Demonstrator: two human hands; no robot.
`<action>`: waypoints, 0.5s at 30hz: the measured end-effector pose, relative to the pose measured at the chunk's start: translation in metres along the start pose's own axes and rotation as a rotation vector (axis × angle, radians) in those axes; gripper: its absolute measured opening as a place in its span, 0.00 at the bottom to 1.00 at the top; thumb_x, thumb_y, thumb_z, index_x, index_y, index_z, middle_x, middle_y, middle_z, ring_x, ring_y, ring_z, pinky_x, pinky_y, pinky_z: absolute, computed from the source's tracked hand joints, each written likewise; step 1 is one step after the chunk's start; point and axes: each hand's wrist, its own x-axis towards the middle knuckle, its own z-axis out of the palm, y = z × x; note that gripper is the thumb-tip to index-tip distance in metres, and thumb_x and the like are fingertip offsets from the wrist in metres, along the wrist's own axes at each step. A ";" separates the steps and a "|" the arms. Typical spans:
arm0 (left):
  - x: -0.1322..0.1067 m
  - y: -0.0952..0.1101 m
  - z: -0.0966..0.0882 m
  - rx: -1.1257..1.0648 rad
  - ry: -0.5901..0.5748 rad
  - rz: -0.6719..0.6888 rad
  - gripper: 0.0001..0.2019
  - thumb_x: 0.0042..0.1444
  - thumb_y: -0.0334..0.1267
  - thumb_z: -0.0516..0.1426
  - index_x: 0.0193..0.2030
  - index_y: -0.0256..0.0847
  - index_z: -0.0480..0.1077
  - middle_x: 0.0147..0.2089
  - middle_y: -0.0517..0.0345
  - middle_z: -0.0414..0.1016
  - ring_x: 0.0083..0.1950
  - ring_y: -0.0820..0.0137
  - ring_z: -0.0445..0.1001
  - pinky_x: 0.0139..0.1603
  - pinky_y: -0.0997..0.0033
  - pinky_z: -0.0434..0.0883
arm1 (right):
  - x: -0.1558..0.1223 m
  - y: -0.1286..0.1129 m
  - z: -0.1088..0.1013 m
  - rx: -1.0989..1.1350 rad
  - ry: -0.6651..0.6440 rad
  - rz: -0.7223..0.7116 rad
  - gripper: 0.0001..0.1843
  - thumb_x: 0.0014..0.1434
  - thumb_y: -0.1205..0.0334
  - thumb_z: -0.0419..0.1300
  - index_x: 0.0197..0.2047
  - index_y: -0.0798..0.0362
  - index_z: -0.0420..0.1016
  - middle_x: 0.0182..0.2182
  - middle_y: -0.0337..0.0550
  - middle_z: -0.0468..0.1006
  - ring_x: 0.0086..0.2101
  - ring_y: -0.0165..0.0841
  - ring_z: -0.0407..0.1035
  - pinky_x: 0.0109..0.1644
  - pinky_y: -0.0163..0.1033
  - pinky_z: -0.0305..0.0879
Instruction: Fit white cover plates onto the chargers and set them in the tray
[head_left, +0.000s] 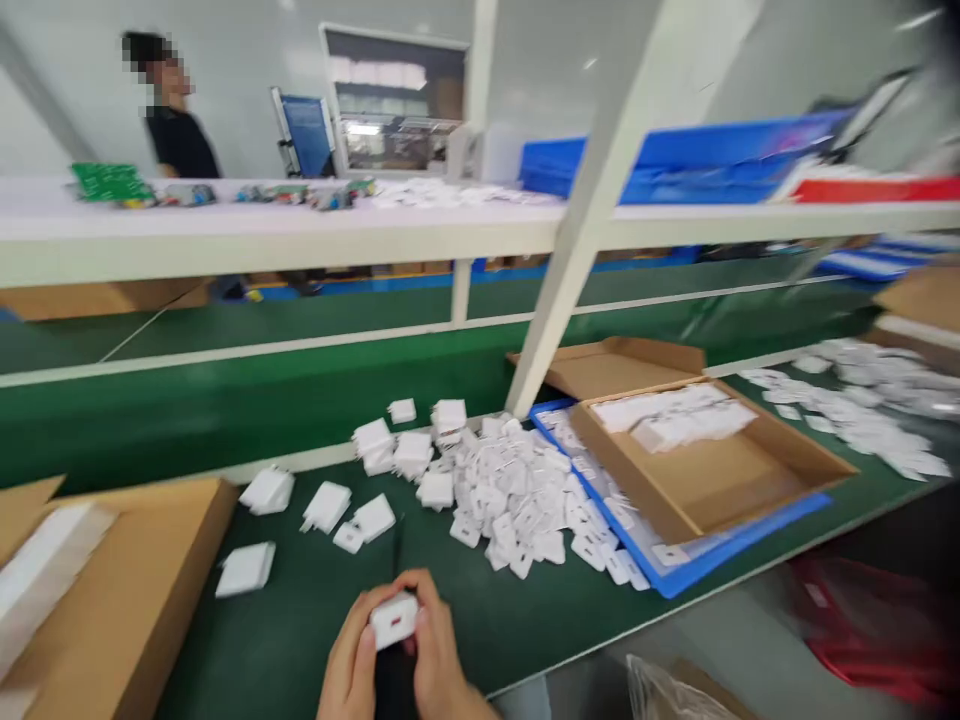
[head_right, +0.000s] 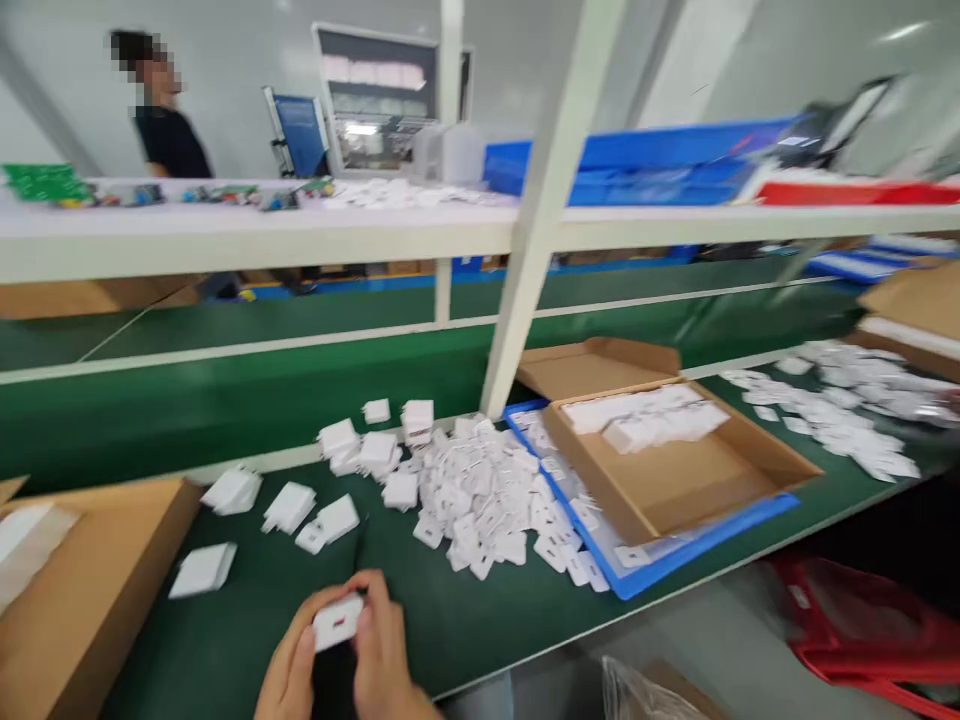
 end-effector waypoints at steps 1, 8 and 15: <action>-0.001 -0.002 -0.001 -0.025 0.000 -0.019 0.29 0.69 0.63 0.49 0.52 0.44 0.82 0.55 0.45 0.83 0.58 0.51 0.81 0.62 0.51 0.77 | -0.001 0.002 0.002 0.049 -0.029 0.002 0.34 0.73 0.32 0.39 0.55 0.48 0.73 0.26 0.38 0.69 0.24 0.34 0.63 0.28 0.37 0.58; -0.007 -0.003 0.001 -0.134 -0.033 -0.077 0.28 0.73 0.58 0.47 0.57 0.40 0.79 0.59 0.41 0.80 0.60 0.54 0.77 0.65 0.51 0.73 | -0.002 -0.001 -0.001 0.066 -0.106 -0.020 0.31 0.75 0.38 0.40 0.58 0.53 0.69 0.23 0.34 0.67 0.23 0.33 0.61 0.29 0.38 0.55; -0.011 -0.002 0.007 -0.298 -0.010 -0.269 0.30 0.72 0.62 0.47 0.68 0.48 0.71 0.69 0.47 0.72 0.69 0.53 0.70 0.75 0.49 0.62 | -0.005 0.005 -0.001 -0.027 -0.092 -0.067 0.22 0.76 0.51 0.48 0.67 0.53 0.61 0.49 0.52 0.79 0.39 0.37 0.76 0.43 0.42 0.73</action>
